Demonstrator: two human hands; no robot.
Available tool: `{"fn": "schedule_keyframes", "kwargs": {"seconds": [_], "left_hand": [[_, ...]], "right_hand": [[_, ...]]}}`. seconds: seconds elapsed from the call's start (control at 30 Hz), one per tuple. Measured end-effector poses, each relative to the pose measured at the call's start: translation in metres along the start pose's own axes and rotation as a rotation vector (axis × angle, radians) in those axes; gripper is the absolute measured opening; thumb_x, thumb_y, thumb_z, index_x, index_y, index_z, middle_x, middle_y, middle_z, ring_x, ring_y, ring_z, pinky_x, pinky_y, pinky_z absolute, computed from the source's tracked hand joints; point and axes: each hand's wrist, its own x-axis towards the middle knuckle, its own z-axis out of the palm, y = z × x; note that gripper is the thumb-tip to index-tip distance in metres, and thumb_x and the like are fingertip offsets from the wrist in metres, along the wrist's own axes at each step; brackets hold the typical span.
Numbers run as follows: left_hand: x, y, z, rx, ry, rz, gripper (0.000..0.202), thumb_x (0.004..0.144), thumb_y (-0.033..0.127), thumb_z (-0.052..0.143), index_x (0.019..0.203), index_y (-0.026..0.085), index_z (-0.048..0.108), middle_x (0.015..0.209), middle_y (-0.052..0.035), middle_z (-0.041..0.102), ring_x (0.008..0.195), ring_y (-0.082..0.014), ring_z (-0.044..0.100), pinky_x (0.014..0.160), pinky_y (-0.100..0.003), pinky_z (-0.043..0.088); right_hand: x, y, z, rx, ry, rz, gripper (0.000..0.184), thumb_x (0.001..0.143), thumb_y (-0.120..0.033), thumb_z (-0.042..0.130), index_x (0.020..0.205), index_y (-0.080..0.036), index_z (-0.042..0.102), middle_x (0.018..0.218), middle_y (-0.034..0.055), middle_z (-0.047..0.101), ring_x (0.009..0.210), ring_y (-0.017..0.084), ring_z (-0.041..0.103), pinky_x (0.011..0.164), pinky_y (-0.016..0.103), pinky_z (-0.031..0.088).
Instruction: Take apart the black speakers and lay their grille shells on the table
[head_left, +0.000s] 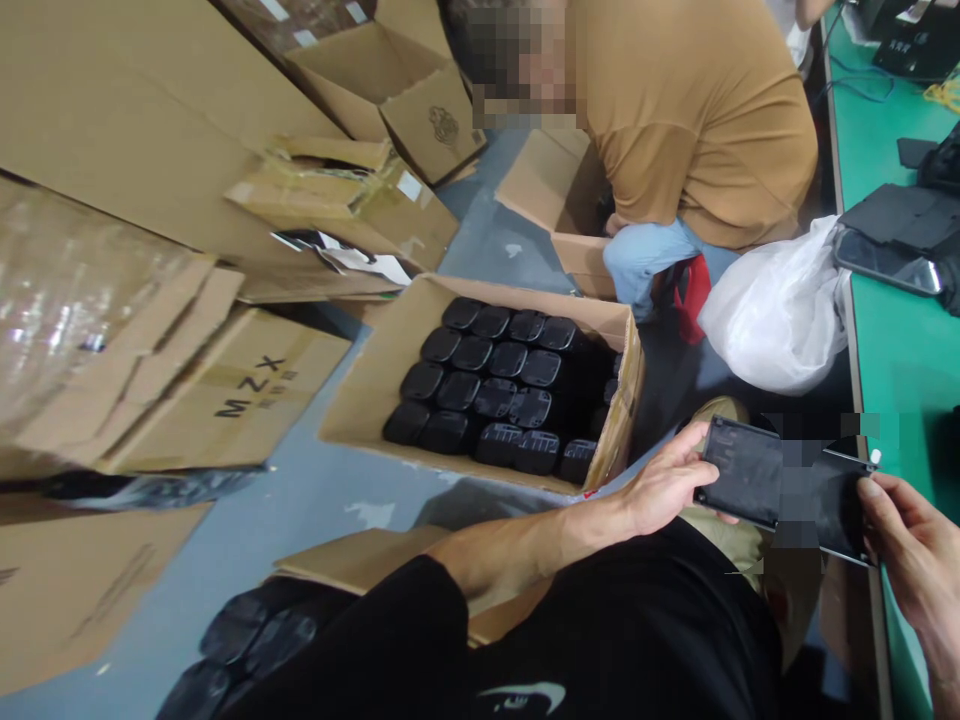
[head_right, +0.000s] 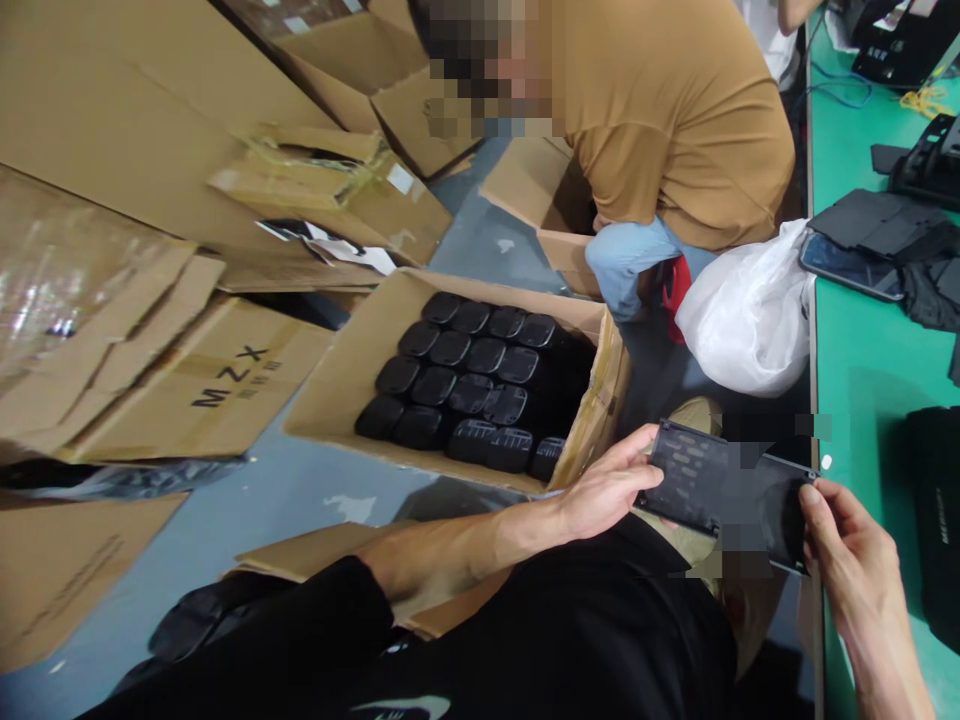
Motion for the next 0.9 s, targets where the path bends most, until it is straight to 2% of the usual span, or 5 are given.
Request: {"fn": "schedule_keyframes", "kwargs": {"seconds": [0.2,0.37,0.6,0.73,0.9], "left_hand": [[0.0,-0.003,-0.002,-0.05,-0.011,-0.005,0.035,0.082,0.024,0.076,0.115,0.021,0.063,0.085,0.0011,0.068,0.071,-0.0148,0.069,0.066,-0.032,0.066],[0.005,-0.011,-0.004,-0.111,0.016,0.01,0.042,0.085,0.045,0.085,0.108,0.019,0.061,0.093,-0.0015,0.067,0.077,-0.016,0.07,0.063,-0.029,0.066],[0.012,-0.015,-0.006,-0.099,0.077,-0.007,0.051,0.08,0.054,0.089,0.102,0.018,0.059,0.093,-0.0022,0.064,0.076,-0.0163,0.068,0.055,-0.03,0.065],[0.012,-0.014,-0.005,-0.087,0.065,0.002,0.047,0.083,0.05,0.087,0.103,0.018,0.06,0.091,-0.0025,0.064,0.074,-0.0165,0.068,0.057,-0.031,0.064],[0.01,-0.013,-0.004,-0.073,0.068,-0.022,0.052,0.08,0.052,0.089,0.106,0.017,0.061,0.091,-0.0026,0.065,0.072,-0.0163,0.067,0.056,-0.033,0.065]], "right_hand": [[-0.002,-0.006,0.001,0.02,0.009,0.024,0.069,0.064,-0.07,0.094,0.106,-0.02,0.073,0.069,-0.0011,0.06,0.052,0.013,0.044,0.043,0.024,0.035],[-0.004,-0.017,0.009,0.033,0.064,0.052,0.073,0.047,-0.068,0.099,0.095,-0.021,0.071,0.073,-0.0001,0.063,0.055,0.012,0.045,0.043,0.023,0.035],[0.007,-0.013,0.003,-0.192,-0.048,-0.078,0.067,0.073,-0.072,0.084,0.113,-0.02,0.074,0.081,0.0046,0.073,0.052,0.016,0.051,0.043,0.027,0.038],[0.013,-0.014,-0.002,-0.392,0.006,-0.163,0.058,0.078,-0.077,0.073,0.1,-0.022,0.075,0.067,0.002,0.067,0.055,0.019,0.057,0.048,0.029,0.041],[0.013,-0.016,0.0,-0.566,0.112,-0.2,0.062,0.08,-0.084,0.064,0.097,-0.025,0.076,0.074,0.0027,0.072,0.068,0.023,0.065,0.062,0.031,0.049]]}}
